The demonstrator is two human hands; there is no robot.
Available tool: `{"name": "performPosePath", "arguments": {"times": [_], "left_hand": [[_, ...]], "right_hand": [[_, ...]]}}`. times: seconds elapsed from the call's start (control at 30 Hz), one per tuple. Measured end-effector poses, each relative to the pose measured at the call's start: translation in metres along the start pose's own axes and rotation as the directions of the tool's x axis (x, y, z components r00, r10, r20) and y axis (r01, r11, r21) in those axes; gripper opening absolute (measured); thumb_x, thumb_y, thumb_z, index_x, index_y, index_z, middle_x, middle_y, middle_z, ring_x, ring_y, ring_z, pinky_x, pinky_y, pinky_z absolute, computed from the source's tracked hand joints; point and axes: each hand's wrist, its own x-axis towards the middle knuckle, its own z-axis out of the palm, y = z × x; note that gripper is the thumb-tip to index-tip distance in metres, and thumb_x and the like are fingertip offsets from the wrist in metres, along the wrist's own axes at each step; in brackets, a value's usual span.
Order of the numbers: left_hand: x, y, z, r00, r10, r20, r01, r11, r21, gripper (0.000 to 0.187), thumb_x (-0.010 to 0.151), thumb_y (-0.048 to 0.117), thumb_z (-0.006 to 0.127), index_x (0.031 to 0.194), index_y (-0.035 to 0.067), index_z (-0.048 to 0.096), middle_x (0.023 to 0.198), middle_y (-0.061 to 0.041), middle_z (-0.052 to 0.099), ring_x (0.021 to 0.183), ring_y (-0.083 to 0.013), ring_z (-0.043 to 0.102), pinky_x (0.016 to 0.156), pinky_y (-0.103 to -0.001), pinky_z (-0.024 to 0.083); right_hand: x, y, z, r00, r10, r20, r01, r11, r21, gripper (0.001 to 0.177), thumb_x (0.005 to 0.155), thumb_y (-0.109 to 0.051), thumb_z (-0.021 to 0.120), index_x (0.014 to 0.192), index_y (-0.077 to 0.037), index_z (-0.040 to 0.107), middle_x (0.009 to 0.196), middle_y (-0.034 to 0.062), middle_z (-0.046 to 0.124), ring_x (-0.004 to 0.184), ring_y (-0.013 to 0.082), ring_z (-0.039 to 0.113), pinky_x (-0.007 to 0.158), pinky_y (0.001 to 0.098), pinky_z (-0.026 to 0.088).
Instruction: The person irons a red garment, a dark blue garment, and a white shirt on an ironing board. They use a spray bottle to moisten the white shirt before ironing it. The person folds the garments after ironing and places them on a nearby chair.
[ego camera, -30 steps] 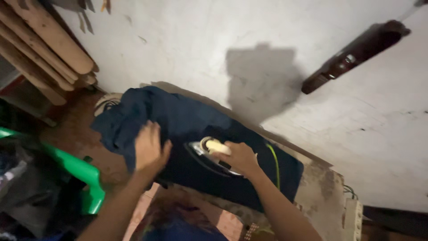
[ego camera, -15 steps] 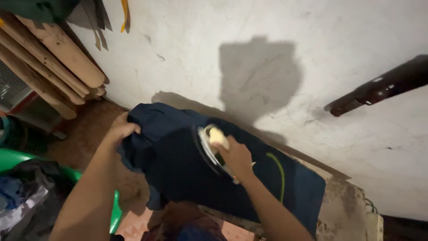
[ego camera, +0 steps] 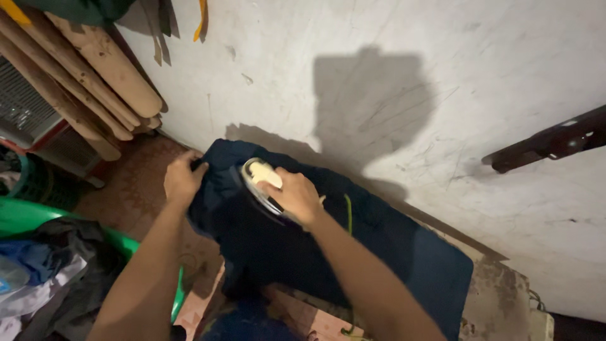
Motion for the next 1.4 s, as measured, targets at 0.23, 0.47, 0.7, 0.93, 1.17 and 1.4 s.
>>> {"name": "performPosePath", "arguments": {"times": [0.23, 0.47, 0.7, 0.93, 1.17, 1.4], "left_hand": [[0.001, 0.001, 0.002, 0.999, 0.043, -0.005, -0.041, 0.978, 0.206, 0.033, 0.090, 0.029, 0.076, 0.118, 0.014, 0.072, 0.115, -0.015, 0.072, 0.108, -0.0369, 0.067, 0.089, -0.050, 0.053], [-0.043, 0.053, -0.004, 0.954, 0.272, -0.123, -0.153, 0.799, 0.581, 0.045, 0.084, 0.032, 0.075, 0.119, 0.005, 0.068, 0.129, -0.022, 0.058, 0.114, -0.0431, 0.055, 0.090, -0.053, 0.046], [-0.155, 0.110, 0.077, 0.847, 0.530, -0.050, -0.510, 0.835, 0.205, 0.043, 0.093, 0.015, 0.065, 0.132, -0.001, 0.057, 0.143, -0.025, 0.054, 0.132, -0.0418, 0.052, 0.106, -0.054, 0.043], [-0.308, 0.150, 0.168, 0.700, 0.617, 0.360, -0.682, 0.726, 0.081, 0.066, 0.095, 0.043, 0.056, 0.150, 0.009, 0.045, 0.159, -0.020, 0.036, 0.147, -0.0402, 0.030, 0.116, -0.060, 0.021], [-0.339, 0.151, 0.188, 0.642, 0.653, 0.400, -0.759, 0.616, 0.212, 0.066, 0.095, 0.052, 0.050, 0.152, 0.019, 0.044, 0.161, -0.014, 0.035, 0.149, -0.0355, 0.028, 0.119, -0.060, 0.017], [-0.350, 0.159, 0.187, 0.685, 0.632, 0.363, -0.728, 0.615, 0.304, 0.066, 0.095, 0.047, 0.053, 0.150, 0.012, 0.047, 0.159, -0.017, 0.038, 0.148, -0.0365, 0.033, 0.119, -0.058, 0.022]], "right_hand": [[0.004, 0.001, 0.006, 0.988, 0.147, -0.055, -0.148, 0.988, -0.030, 0.056, 0.090, -0.061, 0.067, 0.103, -0.006, 0.070, 0.081, 0.0205, 0.073, 0.080, 0.0369, 0.074, 0.071, 0.0457, 0.059], [-0.101, 0.032, -0.018, 0.978, -0.122, 0.171, 0.122, 0.992, 0.009, 0.051, 0.087, -0.060, 0.068, 0.101, -0.011, 0.072, 0.078, 0.0194, 0.074, 0.074, 0.0387, 0.073, 0.069, 0.0488, 0.056], [-0.180, 0.147, -0.082, 0.972, 0.197, -0.130, -0.212, 0.971, -0.112, 0.051, 0.083, -0.059, 0.074, 0.093, -0.009, 0.074, 0.075, 0.0213, 0.071, 0.069, 0.0400, 0.070, 0.061, 0.0485, 0.053], [-0.314, 0.243, -0.141, 0.904, 0.377, -0.203, -0.399, 0.913, -0.085, 0.053, 0.086, -0.060, 0.066, 0.100, -0.010, 0.075, 0.069, 0.0169, 0.069, 0.057, 0.0304, 0.068, 0.059, 0.0440, 0.052], [-0.417, 0.364, -0.191, 0.652, 0.643, -0.403, -0.619, 0.757, 0.208, 0.056, 0.086, -0.050, 0.079, 0.112, 0.000, 0.075, 0.074, 0.0115, 0.073, 0.065, 0.0200, 0.068, 0.061, 0.0364, 0.053], [-0.471, 0.446, -0.200, 0.600, 0.530, -0.599, 0.115, 0.684, 0.720, 0.025, 0.109, -0.018, 0.070, 0.126, -0.001, 0.062, 0.100, -0.0009, 0.066, 0.089, 0.0124, 0.058, 0.082, 0.0269, 0.048]]}}
